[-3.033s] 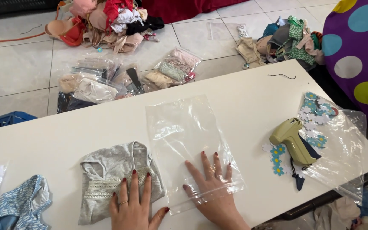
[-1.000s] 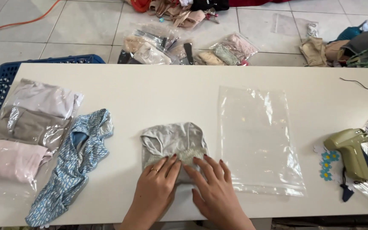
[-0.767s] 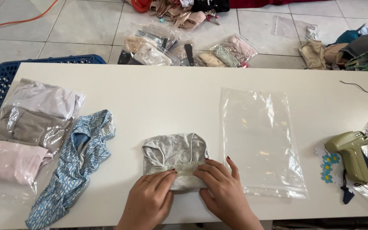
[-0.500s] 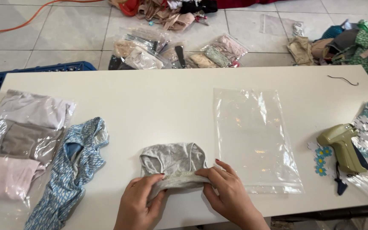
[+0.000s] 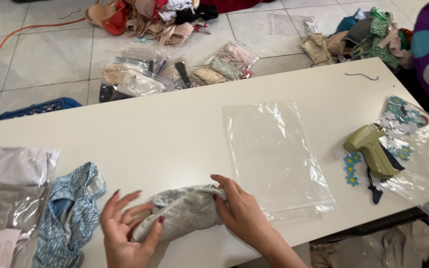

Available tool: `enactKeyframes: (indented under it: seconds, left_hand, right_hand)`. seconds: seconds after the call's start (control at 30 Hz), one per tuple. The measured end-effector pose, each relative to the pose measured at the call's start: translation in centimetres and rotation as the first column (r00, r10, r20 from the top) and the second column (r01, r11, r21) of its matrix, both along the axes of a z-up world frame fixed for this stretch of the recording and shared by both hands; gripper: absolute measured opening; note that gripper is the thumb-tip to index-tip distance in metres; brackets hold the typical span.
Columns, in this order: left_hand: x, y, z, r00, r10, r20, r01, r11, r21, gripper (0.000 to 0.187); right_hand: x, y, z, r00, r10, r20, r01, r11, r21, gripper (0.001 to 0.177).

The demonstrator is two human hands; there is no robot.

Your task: Folding pairs of underwear and placing them into individual clear plastic bags for retail packaging.

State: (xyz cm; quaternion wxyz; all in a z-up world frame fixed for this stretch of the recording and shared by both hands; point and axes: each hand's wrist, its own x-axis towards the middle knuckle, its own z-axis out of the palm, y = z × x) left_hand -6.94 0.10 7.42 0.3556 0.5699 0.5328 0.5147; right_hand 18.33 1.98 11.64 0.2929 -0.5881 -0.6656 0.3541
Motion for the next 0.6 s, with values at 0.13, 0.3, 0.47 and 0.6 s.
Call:
enactKeyframes:
  seconds: [0.13,0.3,0.47,0.6]
  left_hand:
    - [1.4,0.2,0.3,0.910,0.207,-0.360,-0.116,0.959,0.258,0.084]
    - [4.1,-0.6,-0.8,0.696,0.272,-0.665,0.001,0.925,0.380,0.057]
    - [4.2,0.3,-8.0,0.265,0.167,-0.950,0.102,0.974,0.200,0.069]
    - [3.8,0.9,-10.2,0.147,0.167,-0.975,0.085,0.980,0.180,0.069]
  right_hand:
    - [-0.1,-0.3,-2.3,0.986,0.010,0.164,-0.049,0.971,0.234,0.055]
    - [-1.6,-1.9,-2.7,0.964,0.152,0.220,-0.215,0.931,0.297,0.054]
    - [-3.0,-2.4,-7.0,0.874,0.303,0.379,-0.387,0.907,0.168,0.060]
    - [-2.8,-2.5,-9.1,0.870,0.226,0.437,-0.382,0.871,0.310,0.058]
